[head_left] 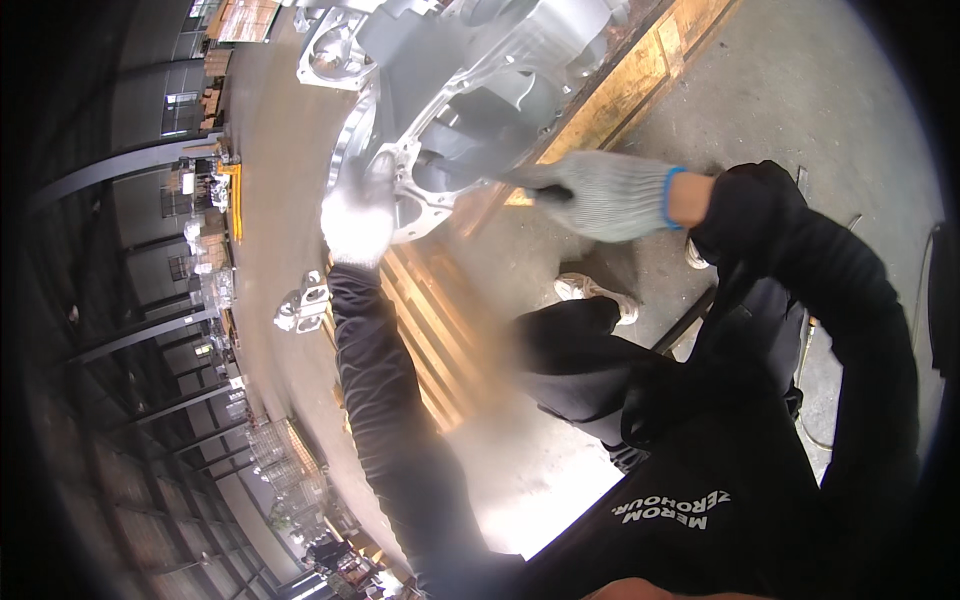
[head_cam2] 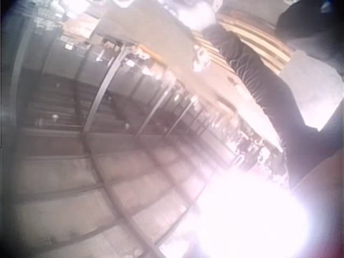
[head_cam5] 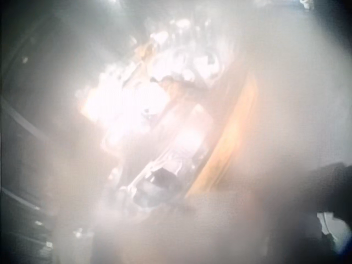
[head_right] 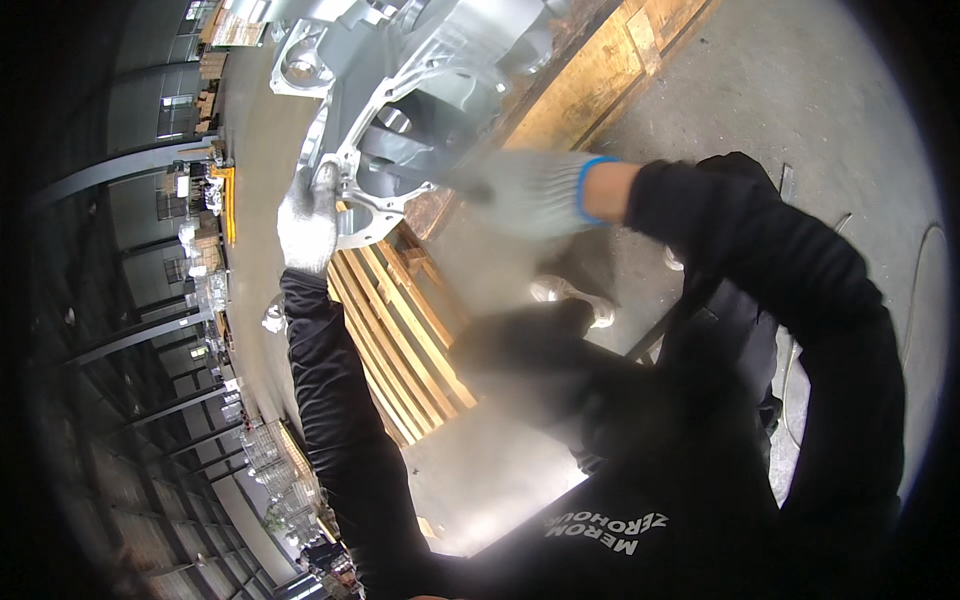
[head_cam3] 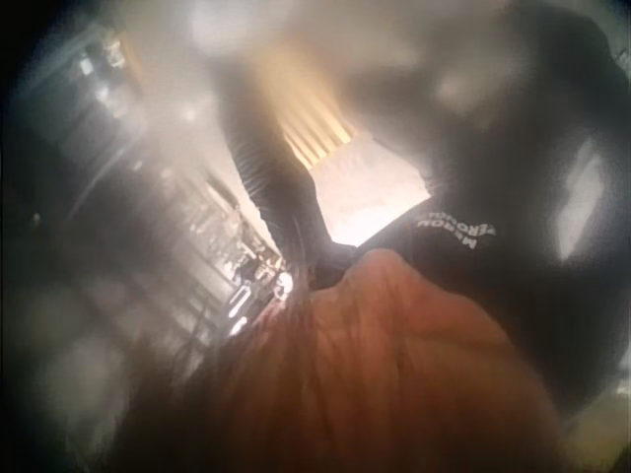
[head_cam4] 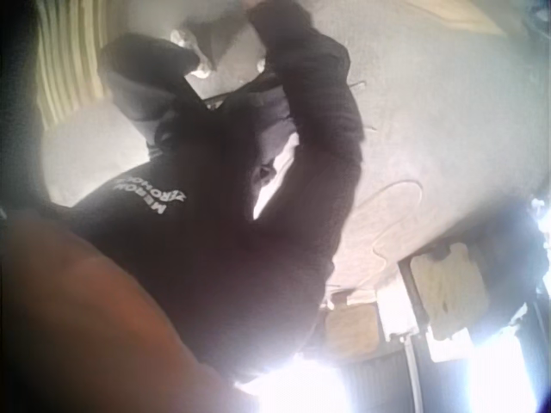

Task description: The person deburrs and polishes metal castings on a wooden workbench using a deburring tool and a sanding block. They rotate each part to treat edges and surfaces, then place finished pieces on a nearby wooden pallet.

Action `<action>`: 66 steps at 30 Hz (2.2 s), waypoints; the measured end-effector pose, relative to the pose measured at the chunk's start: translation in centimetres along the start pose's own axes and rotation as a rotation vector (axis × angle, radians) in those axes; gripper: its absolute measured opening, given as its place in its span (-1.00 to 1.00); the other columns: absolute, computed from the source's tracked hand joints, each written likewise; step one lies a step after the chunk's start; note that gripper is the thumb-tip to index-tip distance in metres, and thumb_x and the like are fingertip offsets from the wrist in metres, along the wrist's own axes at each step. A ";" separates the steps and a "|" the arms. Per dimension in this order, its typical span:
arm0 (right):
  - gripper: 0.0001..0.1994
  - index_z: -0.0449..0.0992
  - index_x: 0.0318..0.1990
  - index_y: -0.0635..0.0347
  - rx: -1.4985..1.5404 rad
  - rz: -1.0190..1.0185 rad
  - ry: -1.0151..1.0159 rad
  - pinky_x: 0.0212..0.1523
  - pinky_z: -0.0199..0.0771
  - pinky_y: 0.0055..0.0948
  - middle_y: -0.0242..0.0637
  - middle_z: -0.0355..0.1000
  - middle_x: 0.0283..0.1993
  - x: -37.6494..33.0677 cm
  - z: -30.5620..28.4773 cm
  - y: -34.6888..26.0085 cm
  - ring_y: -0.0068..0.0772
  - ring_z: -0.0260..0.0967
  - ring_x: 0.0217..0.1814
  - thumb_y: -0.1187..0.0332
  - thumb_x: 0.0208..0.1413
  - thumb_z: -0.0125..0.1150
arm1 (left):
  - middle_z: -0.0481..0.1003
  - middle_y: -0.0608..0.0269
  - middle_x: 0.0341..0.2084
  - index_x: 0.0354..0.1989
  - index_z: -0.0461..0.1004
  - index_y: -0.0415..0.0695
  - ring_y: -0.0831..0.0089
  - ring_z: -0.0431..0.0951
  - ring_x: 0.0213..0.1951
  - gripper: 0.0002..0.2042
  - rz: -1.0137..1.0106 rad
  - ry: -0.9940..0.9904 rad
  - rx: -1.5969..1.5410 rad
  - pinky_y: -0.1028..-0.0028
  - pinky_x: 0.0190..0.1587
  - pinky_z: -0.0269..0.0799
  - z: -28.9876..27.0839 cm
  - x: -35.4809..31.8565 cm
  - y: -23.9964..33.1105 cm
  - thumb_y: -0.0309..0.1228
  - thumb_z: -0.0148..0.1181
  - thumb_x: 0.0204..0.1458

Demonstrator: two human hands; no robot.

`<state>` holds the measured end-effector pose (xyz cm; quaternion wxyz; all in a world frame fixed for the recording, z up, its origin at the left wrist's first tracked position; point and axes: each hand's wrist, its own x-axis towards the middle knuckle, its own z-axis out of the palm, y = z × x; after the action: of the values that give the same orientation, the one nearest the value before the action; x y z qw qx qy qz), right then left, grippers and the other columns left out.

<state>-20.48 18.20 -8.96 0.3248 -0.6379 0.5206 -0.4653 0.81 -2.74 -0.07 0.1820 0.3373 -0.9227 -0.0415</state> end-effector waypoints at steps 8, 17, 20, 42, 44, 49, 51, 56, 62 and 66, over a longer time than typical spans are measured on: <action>-0.66 0.64 -0.01 0.25 0.137 0.370 -0.256 -0.13 0.58 -0.17 -0.10 0.63 -0.25 2.1 -2.1 0.5 -0.17 0.60 -0.23 0.26 0.28 0.04 | 0.61 0.16 -0.12 0.13 0.53 -0.25 0.52 0.60 -0.17 -0.71 -0.208 -0.133 -0.300 0.46 -0.14 0.56 -0.3 0.0 1.3 -0.34 0.25 0.37; -0.83 0.58 -0.15 0.13 0.841 0.420 0.033 -0.66 0.24 -0.43 -0.44 0.28 -0.67 1.8 5.6 2.7 -0.57 0.24 -0.69 0.30 0.24 0.14 | 0.61 0.10 -0.09 0.15 0.52 -0.33 0.44 0.58 -0.12 -0.67 -0.255 -0.164 -0.288 0.43 -0.08 0.54 -0.7 -0.1 0.8 -0.31 0.20 0.40; -0.85 0.55 -0.26 0.15 1.084 0.265 0.012 -0.67 0.21 -0.44 -0.46 0.26 -0.68 0.9 5.1 1.9 -0.62 0.18 -0.72 0.29 0.25 0.16 | 0.60 0.11 -0.09 0.18 0.51 -0.33 0.46 0.57 -0.08 -0.67 -0.177 -0.161 -0.278 0.42 0.04 0.50 -0.7 0.2 0.6 -0.35 0.20 0.40; -0.48 0.47 0.30 0.36 0.932 0.397 0.320 -0.41 0.47 -0.43 -0.33 0.53 -0.40 2.1 5.1 -2.6 -0.52 0.46 -0.44 0.33 0.21 0.25 | 0.60 0.21 -0.25 0.08 0.56 -0.32 0.48 0.53 -0.22 -0.61 -0.309 -0.140 -0.545 0.40 -0.07 0.48 -0.2 -0.1 0.5 -0.17 0.18 0.42; -0.46 0.46 0.34 0.36 0.989 0.452 0.272 -0.27 0.59 -0.45 -0.28 0.63 -0.29 0.8 4.4 -3.8 -0.50 0.57 -0.32 0.32 0.22 0.26 | 0.60 0.24 -0.25 0.03 0.57 -0.31 0.52 0.52 -0.23 -0.65 -0.158 -0.074 -0.132 0.43 -0.09 0.46 -0.1 -0.1 0.3 -0.20 0.20 0.41; -0.62 0.64 0.07 0.33 1.006 0.461 0.450 -0.38 0.47 -0.42 -0.32 0.58 -0.32 2.8 5.3 -4.2 -0.52 0.45 -0.44 0.33 0.13 0.31 | 0.67 0.06 -0.31 0.02 0.62 -0.26 0.36 0.65 -0.27 -0.62 -0.133 -0.095 -0.127 0.32 -0.10 0.56 -0.2 0.1 0.1 -0.15 0.30 0.30; -0.64 0.62 0.12 0.28 1.116 0.465 0.405 -0.38 0.43 -0.51 -0.43 0.57 -0.25 0.7 4.5 -4.9 -0.61 0.41 -0.44 0.35 0.19 0.32 | 0.67 0.08 -0.34 0.03 0.61 -0.26 0.39 0.64 -0.30 -0.61 -0.129 -0.081 -0.165 0.33 -0.12 0.55 -0.2 0.1 -0.1 -0.14 0.30 0.30; -0.85 0.65 -0.21 0.13 0.540 0.200 0.340 -0.30 0.41 -0.46 -0.43 0.56 -0.29 1.4 4.9 -1.4 -0.48 0.44 -0.39 0.29 0.17 0.28 | 0.65 0.14 -0.41 0.03 0.60 -0.29 0.46 0.61 -0.33 -0.67 -0.191 -0.050 -0.327 0.40 -0.19 0.54 0.3 -0.2 -0.7 -0.24 0.29 0.31; -0.87 0.67 -0.23 0.18 0.733 -0.115 0.632 -0.36 0.42 -0.52 -0.39 0.50 -0.38 -0.5 4.4 -1.7 -0.57 0.44 -0.39 0.42 0.25 0.19 | 0.65 0.15 -0.33 0.06 0.57 -0.29 0.40 0.67 -0.25 -0.66 -0.321 -0.055 -0.776 0.33 -0.20 0.58 0.7 0.0 -0.7 -0.24 0.27 0.32; -0.78 0.65 0.03 0.15 1.285 0.602 0.329 -0.45 0.37 -0.62 -0.46 0.47 -0.31 -1.6 3.6 -3.0 -0.68 0.37 -0.39 0.35 0.29 0.22 | 0.66 0.04 -0.43 -0.01 0.62 -0.18 0.25 0.70 -0.37 -0.57 -0.134 -0.034 -0.232 0.27 -0.19 0.57 0.5 -0.1 0.1 -0.01 0.24 0.29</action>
<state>-16.05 20.19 -7.96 0.6666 -0.0720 0.3398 -0.6595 0.68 -2.65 -0.53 0.2008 0.3742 -0.8901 -0.1656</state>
